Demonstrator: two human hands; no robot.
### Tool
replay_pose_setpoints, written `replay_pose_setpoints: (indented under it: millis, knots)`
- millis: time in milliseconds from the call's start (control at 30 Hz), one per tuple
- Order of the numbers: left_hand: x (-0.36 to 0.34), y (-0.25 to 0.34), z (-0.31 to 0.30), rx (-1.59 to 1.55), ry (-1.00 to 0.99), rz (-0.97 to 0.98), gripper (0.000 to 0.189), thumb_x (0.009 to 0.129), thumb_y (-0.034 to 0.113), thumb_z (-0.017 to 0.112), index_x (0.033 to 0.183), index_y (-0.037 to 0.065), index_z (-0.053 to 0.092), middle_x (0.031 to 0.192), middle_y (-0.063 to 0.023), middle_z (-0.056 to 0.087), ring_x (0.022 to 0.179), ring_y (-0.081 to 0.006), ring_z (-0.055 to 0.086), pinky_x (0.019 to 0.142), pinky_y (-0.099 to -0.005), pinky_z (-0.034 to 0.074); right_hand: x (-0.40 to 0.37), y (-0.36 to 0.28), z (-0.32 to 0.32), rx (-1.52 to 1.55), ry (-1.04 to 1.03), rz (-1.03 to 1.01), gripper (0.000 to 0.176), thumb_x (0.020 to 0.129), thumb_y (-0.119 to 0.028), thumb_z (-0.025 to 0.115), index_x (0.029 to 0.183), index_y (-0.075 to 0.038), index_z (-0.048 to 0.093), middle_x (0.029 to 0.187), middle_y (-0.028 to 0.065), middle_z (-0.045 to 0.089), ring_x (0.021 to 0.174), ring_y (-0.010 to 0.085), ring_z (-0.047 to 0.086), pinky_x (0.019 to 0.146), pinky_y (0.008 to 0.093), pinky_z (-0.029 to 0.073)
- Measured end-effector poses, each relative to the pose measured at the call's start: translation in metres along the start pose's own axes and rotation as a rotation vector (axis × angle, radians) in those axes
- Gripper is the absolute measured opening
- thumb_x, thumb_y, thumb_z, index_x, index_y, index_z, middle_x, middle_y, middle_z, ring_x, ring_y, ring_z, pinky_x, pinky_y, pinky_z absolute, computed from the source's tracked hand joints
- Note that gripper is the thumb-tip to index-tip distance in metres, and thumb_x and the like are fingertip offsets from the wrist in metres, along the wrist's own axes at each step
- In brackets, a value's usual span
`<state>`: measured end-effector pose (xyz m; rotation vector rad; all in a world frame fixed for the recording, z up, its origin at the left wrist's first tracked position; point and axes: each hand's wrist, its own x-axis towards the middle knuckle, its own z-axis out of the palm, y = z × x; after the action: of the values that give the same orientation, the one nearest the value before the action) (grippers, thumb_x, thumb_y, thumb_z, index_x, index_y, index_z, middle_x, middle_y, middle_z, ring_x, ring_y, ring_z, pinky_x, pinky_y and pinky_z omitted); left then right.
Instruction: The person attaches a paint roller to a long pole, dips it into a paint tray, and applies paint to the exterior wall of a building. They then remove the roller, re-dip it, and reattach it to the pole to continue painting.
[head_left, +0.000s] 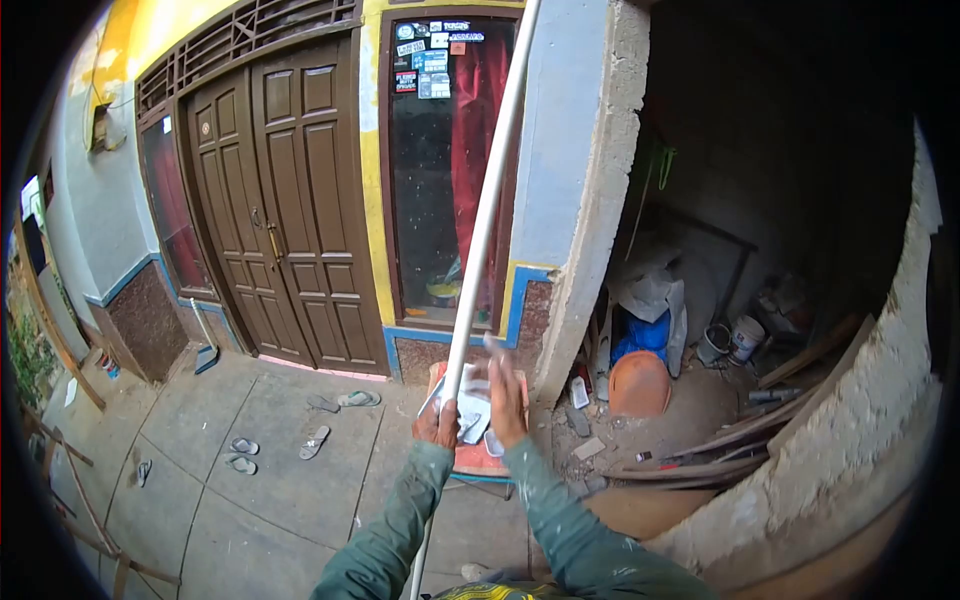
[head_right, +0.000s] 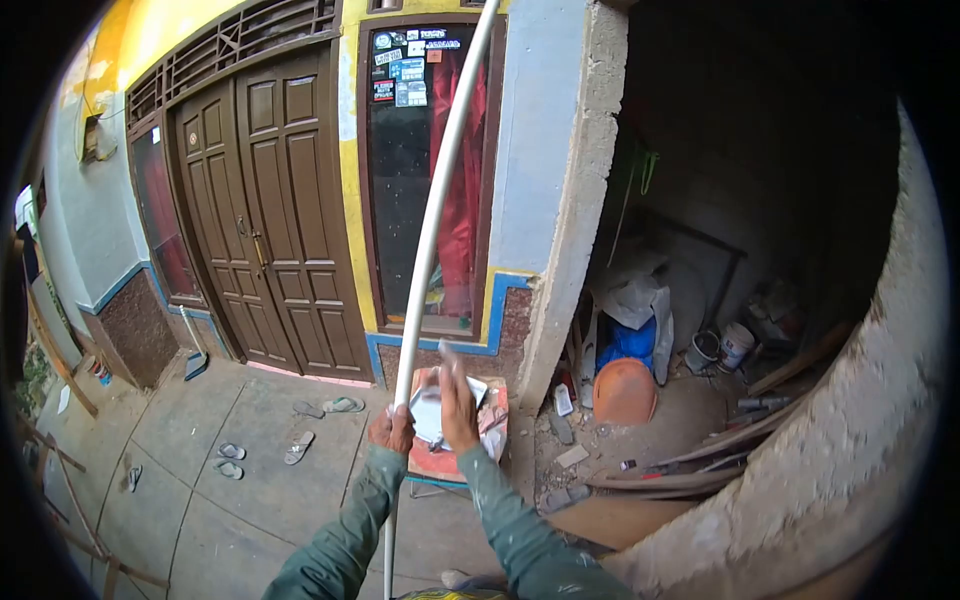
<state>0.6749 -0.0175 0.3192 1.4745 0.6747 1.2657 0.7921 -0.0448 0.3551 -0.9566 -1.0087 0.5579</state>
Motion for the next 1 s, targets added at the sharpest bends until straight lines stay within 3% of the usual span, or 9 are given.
replay_pose_setpoints:
  millis: [100,200,300,333,367,533,700,867,1000]
  knots:
    - [0.007,-0.003,-0.016,-0.058,-0.014,0.014,0.034,0.092,0.031,0.046,0.069,0.006,0.051,0.052,0.0033,0.043,0.046,-0.0054,0.039,0.040,-0.0225,0.030,-0.108,0.031,0.023,-0.109,-0.070,0.201,0.054,0.094,-0.041,0.037,0.134,-0.005,0.033,0.098,0.0074,0.054,0.089,0.0161,0.053,0.082,0.0294,0.043]
    - [-0.009,0.022,-0.016,-0.275,-0.098,-0.020,0.034,0.092,0.034,0.047,0.069,0.008,0.049,0.052,0.0040,0.040,0.044,-0.0048,0.036,0.039,-0.0223,0.028,-0.191,0.058,0.050,-0.277,0.010,0.195,0.065,0.090,-0.052,0.037,0.136,-0.007,0.029,0.100,0.0085,0.054,0.096,0.0192,0.051,0.088,0.0312,0.038]
    - [-0.036,0.056,-0.002,-0.445,-0.163,-0.112,0.027,0.092,0.028,0.048,0.082,0.004,0.052,0.058,0.0026,0.045,0.051,-0.0057,0.040,0.045,-0.0227,0.033,-0.232,0.047,0.069,-0.288,0.186,0.301,0.067,0.089,-0.056,0.036,0.133,-0.005,0.033,0.095,0.0102,0.054,0.087,0.0184,0.053,0.081,0.0311,0.042]
    - [-0.044,0.060,0.004,-0.426,-0.179,-0.087,0.028,0.092,0.030,0.047,0.082,0.004,0.052,0.058,0.0022,0.045,0.050,-0.0056,0.040,0.045,-0.0226,0.033,-0.243,0.039,0.081,-0.184,0.311,0.189,0.066,0.089,-0.056,0.036,0.126,-0.003,0.039,0.082,0.0083,0.055,0.070,0.0179,0.052,0.068,0.0317,0.045]
    - [-0.051,0.063,0.008,-0.404,-0.199,-0.060,0.030,0.092,0.032,0.047,0.082,0.004,0.051,0.057,0.0018,0.045,0.050,-0.0056,0.040,0.045,-0.0226,0.033,-0.251,0.042,0.079,-0.286,0.425,0.180,0.056,0.090,-0.050,0.039,0.117,-0.001,0.045,0.069,0.0092,0.052,0.058,0.0217,0.049,0.056,0.0352,0.042]
    - [-0.070,0.128,0.025,-0.505,-0.394,-0.194,0.033,0.092,0.039,0.042,0.078,0.010,0.043,0.052,0.0018,0.038,0.039,-0.0080,0.034,0.034,-0.0235,0.027,-0.292,0.015,0.057,-0.652,0.599,0.119,0.034,0.091,-0.033,0.043,0.098,0.000,0.049,0.066,0.0218,0.049,0.061,0.0396,0.050,0.056,0.0445,0.036]
    - [-0.058,0.175,0.043,-0.555,-0.346,-0.042,0.027,0.092,0.038,0.042,0.090,0.010,0.043,0.054,0.0021,0.035,0.040,-0.0076,0.034,0.034,-0.0232,0.027,-0.379,-0.014,0.067,-0.746,0.660,0.204,0.029,0.090,-0.030,0.043,0.094,-0.002,0.048,0.068,0.0224,0.052,0.066,0.0410,0.051,0.058,0.0458,0.037]
    - [-0.111,0.160,0.025,-0.554,-0.353,-0.201,0.027,0.092,0.038,0.042,0.088,0.011,0.041,0.054,0.0015,0.035,0.038,-0.0078,0.032,0.033,-0.0244,0.027,-0.472,-0.007,0.081,-0.788,0.688,0.243,0.026,0.090,-0.026,0.043,0.095,-0.001,0.048,0.073,0.0233,0.054,0.069,0.0422,0.052,0.061,0.0462,0.039]
    - [-0.166,0.111,0.013,-0.508,-0.319,-0.347,0.025,0.092,0.036,0.042,0.087,0.012,0.039,0.053,-0.0001,0.035,0.035,-0.0099,0.031,0.030,-0.0251,0.027,-0.479,-0.031,0.098,-0.867,0.678,0.266,0.025,0.089,-0.023,0.045,0.096,0.000,0.048,0.079,0.0257,0.055,0.074,0.0436,0.054,0.065,0.0475,0.041]
